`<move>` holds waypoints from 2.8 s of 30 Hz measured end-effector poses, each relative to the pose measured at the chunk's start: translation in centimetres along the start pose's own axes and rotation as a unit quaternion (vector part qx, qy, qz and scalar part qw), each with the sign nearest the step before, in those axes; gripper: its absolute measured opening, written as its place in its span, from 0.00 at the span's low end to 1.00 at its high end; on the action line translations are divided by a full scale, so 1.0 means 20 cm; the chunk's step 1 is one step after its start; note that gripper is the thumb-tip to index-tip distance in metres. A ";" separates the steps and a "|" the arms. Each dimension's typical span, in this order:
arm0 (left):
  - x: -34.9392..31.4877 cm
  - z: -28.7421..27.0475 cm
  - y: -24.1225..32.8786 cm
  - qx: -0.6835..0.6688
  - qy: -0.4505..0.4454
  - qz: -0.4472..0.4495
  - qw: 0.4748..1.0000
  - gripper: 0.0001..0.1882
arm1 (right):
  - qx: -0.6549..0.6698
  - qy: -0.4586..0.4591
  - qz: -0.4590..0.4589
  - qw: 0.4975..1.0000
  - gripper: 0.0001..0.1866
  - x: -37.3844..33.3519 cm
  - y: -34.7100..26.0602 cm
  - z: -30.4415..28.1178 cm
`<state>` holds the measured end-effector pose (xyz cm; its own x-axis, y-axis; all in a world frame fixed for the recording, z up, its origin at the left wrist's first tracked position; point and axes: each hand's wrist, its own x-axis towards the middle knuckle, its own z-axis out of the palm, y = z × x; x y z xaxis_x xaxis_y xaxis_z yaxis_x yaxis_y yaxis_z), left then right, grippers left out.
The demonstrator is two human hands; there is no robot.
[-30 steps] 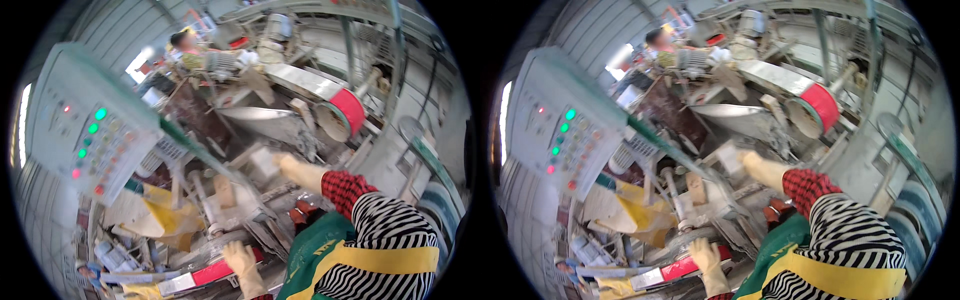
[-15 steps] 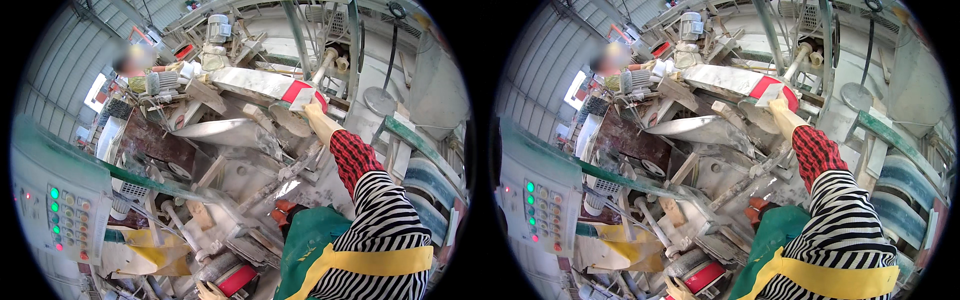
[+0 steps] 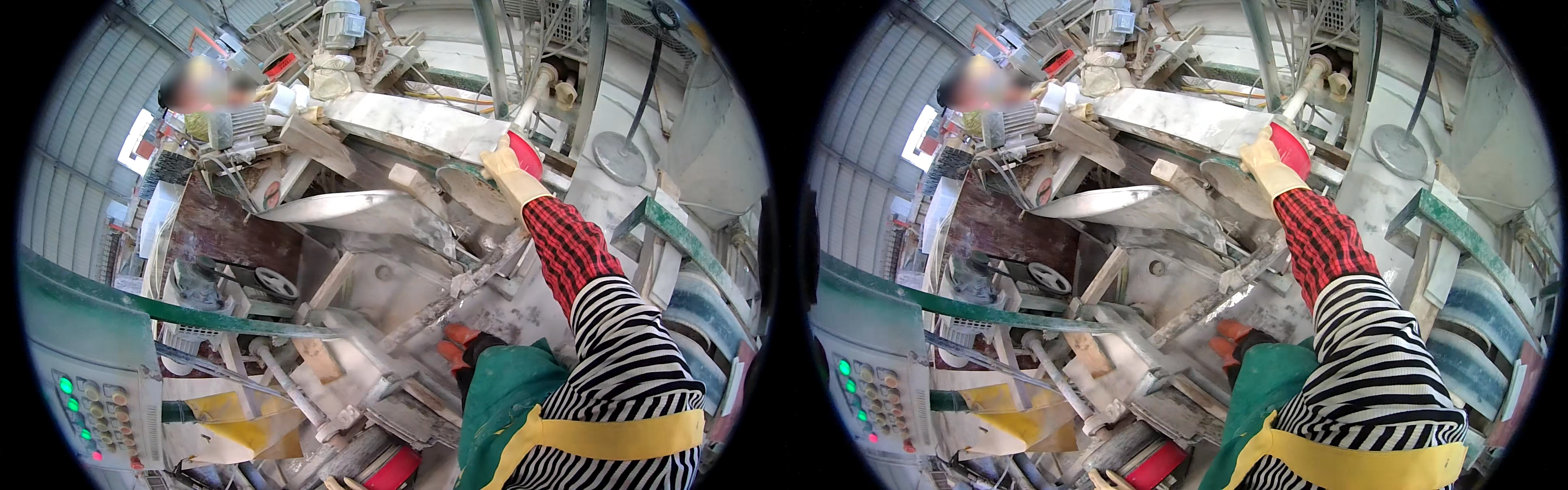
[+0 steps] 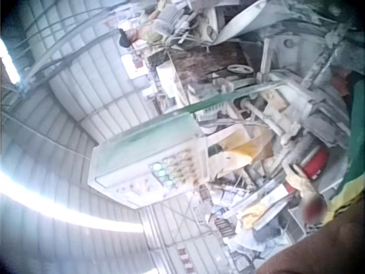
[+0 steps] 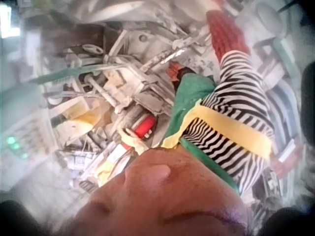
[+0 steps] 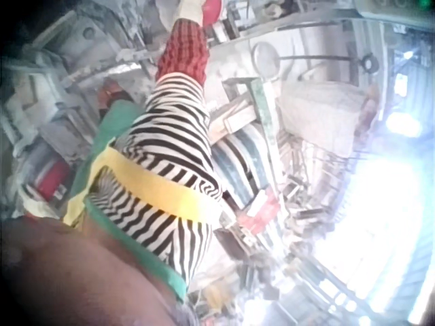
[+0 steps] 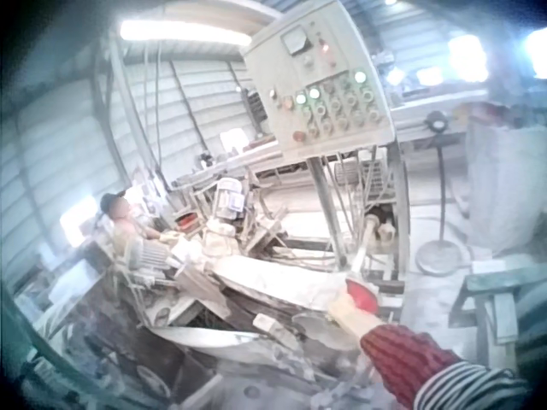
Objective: The person operates a large industrial machine, likely a grinder or mill, by feeding material into the hopper and using a long metal tool to push and adjust the contents. The camera is mounted on the person's head and shakes violently, obscuring the view of the task.
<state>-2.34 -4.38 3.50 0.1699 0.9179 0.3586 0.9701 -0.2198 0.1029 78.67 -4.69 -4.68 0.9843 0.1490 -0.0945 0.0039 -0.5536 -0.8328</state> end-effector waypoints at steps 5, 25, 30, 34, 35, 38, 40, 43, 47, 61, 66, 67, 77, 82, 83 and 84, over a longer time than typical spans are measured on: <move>0.00 0.03 -0.03 0.021 0.017 0.028 0.999 0.25 | 0.119 -0.019 0.029 0.992 0.42 -0.05 -0.02 -0.03; -0.05 -0.08 0.09 0.073 -0.007 -0.061 0.995 0.22 | -0.374 -0.316 -0.003 0.872 0.34 -1.32 2.10 -0.52; -0.05 0.09 0.04 0.025 0.071 -0.007 0.997 0.26 | -0.536 -0.533 -0.409 0.511 0.25 -1.04 2.31 -0.50; -0.07 0.02 0.08 0.051 0.071 0.005 0.996 0.27 | -0.530 -0.538 -0.370 0.542 0.21 -1.18 2.08 -0.33; -0.11 -0.01 0.05 0.059 0.076 -0.004 0.995 0.27 | -0.509 -0.538 -0.324 0.589 0.20 -1.18 2.09 -0.25; -0.05 0.06 0.08 0.028 0.053 0.013 0.998 0.26 | -0.437 -0.500 -0.123 0.738 0.19 -1.18 2.23 -0.28; -0.05 0.01 0.02 0.016 0.009 0.012 1.000 0.26 | -0.401 -0.491 -0.040 0.772 0.19 -1.22 2.29 -0.25; 0.06 0.01 -0.14 -0.076 0.009 0.072 0.994 0.23 | -0.414 -0.519 -0.067 0.745 0.19 -1.29 2.34 -0.28; 0.11 -0.03 -0.30 -0.097 -0.030 -0.003 0.995 0.23 | -0.434 -0.543 -0.120 0.709 0.19 -1.30 2.29 -0.32; 0.09 0.09 -0.36 -0.052 0.013 0.041 0.998 0.26 | -0.520 -0.517 -0.419 0.535 0.23 -1.06 2.43 -0.63; 0.01 0.07 -0.34 -0.051 -0.041 -0.028 0.997 0.26 | -0.536 -0.542 -0.303 0.572 0.24 -1.05 2.45 -0.60; 0.04 0.03 -0.25 -0.039 -0.023 0.002 0.999 0.26 | -0.513 -0.546 -0.279 0.600 0.24 -1.09 2.47 -0.57; 0.06 0.12 -0.29 -0.044 0.070 0.071 0.994 0.23 | -0.487 -0.553 -0.173 0.653 0.24 -1.22 2.29 -0.47; 0.06 0.10 -0.26 -0.044 0.059 0.051 0.996 0.24 | -0.490 -0.558 -0.160 0.651 0.24 -1.22 2.27 -0.46; 0.05 0.10 -0.27 -0.045 0.051 0.040 0.997 0.25 | -0.490 -0.558 -0.159 0.650 0.24 -1.22 2.27 -0.46; 0.03 0.10 -0.29 -0.040 0.056 0.034 0.997 0.25 | -0.494 -0.557 -0.164 0.647 0.24 -1.19 2.25 -0.47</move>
<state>-7.49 -1.96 1.21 0.2110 0.8585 0.4674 0.9391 -0.3107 0.1468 57.03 -40.79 -34.79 0.1653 0.5851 -0.7940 0.8330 -0.5138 -0.2052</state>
